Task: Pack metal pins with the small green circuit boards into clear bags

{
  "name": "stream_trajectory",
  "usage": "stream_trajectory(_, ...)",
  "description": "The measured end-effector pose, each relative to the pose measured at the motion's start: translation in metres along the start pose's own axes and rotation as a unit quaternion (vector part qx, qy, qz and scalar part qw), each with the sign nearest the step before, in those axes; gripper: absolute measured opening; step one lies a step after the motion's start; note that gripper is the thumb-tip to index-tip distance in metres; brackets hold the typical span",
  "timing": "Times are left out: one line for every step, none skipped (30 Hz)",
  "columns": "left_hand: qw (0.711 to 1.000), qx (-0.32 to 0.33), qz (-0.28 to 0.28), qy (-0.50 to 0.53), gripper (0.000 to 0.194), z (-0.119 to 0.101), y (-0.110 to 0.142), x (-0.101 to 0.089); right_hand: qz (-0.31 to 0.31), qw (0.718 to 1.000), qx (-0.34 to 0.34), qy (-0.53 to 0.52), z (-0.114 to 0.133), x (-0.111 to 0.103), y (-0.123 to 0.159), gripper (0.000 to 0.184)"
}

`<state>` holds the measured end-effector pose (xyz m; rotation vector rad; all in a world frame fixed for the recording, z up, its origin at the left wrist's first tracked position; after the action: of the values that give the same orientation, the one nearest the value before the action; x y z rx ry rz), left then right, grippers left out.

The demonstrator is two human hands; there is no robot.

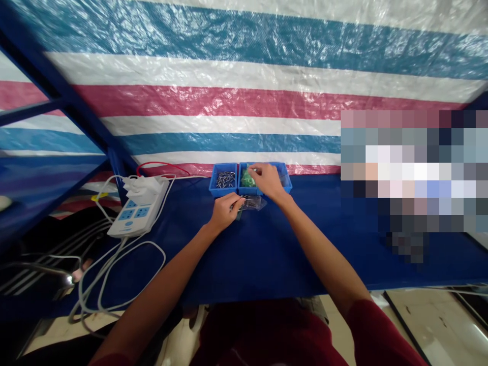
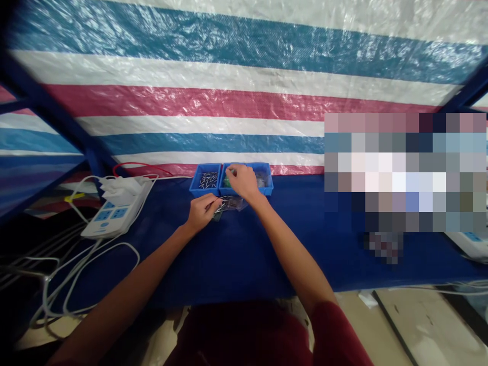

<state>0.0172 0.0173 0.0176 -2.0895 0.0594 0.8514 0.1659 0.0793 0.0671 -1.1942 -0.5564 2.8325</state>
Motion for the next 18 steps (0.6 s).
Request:
stream_trajectory(1.0,-0.006,-0.002,-0.005,0.034,0.0,0.0,0.0,0.01,0.999,-0.03,-0.023,-0.001,-0.001,0.011,0.023)
stream_trajectory(1.0,-0.012,-0.005,-0.011,0.034,-0.001,0.0,0.001,0.03,0.997,-0.063,-0.043,-0.002,0.0,0.021,0.02)
stream_trajectory(1.0,-0.018,-0.01,-0.016,0.033,-0.001,0.0,0.001,0.05,0.993,-0.088,-0.062,-0.003,0.003,0.03,0.019)
stream_trajectory(0.999,-0.024,-0.017,-0.02,0.032,0.0,0.0,0.0,0.066,0.989,-0.102,-0.08,-0.005,0.007,0.038,0.018)
stream_trajectory(0.999,-0.029,-0.024,-0.022,0.031,0.0,0.0,0.0,0.073,0.986,-0.114,-0.097,-0.007,0.01,0.045,0.017)
stream_trajectory(0.999,-0.035,-0.031,-0.021,0.031,0.0,0.0,-0.001,0.072,0.984,-0.12,-0.113,-0.009,0.014,0.049,0.016)
stream_trajectory(0.998,-0.04,-0.034,-0.018,0.03,0.001,-0.001,-0.001,0.064,0.983,-0.121,-0.127,-0.012,0.016,0.053,0.015)
stream_trajectory(0.998,-0.043,-0.035,-0.014,0.03,0.001,-0.001,-0.001,0.053,0.982,-0.119,-0.137,-0.014,0.018,0.055,0.015)
stream_trajectory(0.998,-0.046,-0.034,-0.009,0.03,0.001,-0.001,0.0,0.04,0.982,-0.116,-0.146,-0.016,0.019,0.056,0.014)
stream_trajectory(0.998,-0.049,-0.031,-0.005,0.029,0.001,-0.001,0.0,0.027,0.981,-0.112,-0.154,-0.018,0.019,0.057,0.014)
stream_trajectory(0.998,-0.052,-0.029,0.0,0.029,0.001,-0.001,0.001,0.015,0.981,-0.107,-0.162,-0.02,0.019,0.058,0.014)
stream_trajectory(0.998,-0.055,-0.028,0.006,0.028,0.001,-0.001,0.001,0.004,0.98,-0.101,-0.169,-0.021,0.018,0.058,0.015)
stream_trajectory(0.998,-0.06,-0.028,0.015,0.027,0.001,-0.001,0.002,-0.007,0.98,-0.094,-0.176,-0.023,0.017,0.059,0.017)
stream_trajectory(0.997,-0.066,-0.03,0.026,0.025,0.001,-0.001,0.003,-0.016,0.979,-0.086,-0.182,-0.024,0.016,0.06,0.019)
stream_trajectory(0.996,-0.075,-0.033,0.038,0.024,0.002,-0.001,0.003,-0.023,0.979,-0.078,-0.187,-0.025,0.016,0.06,0.021)
stream_trajectory(0.994,-0.086,-0.038,0.053,0.023,0.002,0.0,0.003,-0.026,0.979,-0.07,-0.192,-0.026,0.016,0.061,0.024)
stream_trajectory(0.992,-0.1,-0.045,0.069,0.023,0.003,0.0,0.004,-0.026,0.978,-0.062,-0.197,-0.026,0.016,0.061,0.026)
stream_trajectory(0.988,-0.116,-0.051,0.089,0.023,0.005,0.0,0.004,-0.021,0.978,-0.055,-0.202,-0.027,0.017,0.062,0.029)
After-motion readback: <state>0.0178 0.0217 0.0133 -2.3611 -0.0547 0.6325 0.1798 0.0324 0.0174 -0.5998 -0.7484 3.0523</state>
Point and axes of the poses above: each hand's wrist, its own y-axis away from the middle knuckle, its own x-axis out of the palm, z = x × y, the point moved 4 cm from there along -y, towards the middle knuckle, and after that the axes turned 3 degrees about x, right-handed, at the moved point
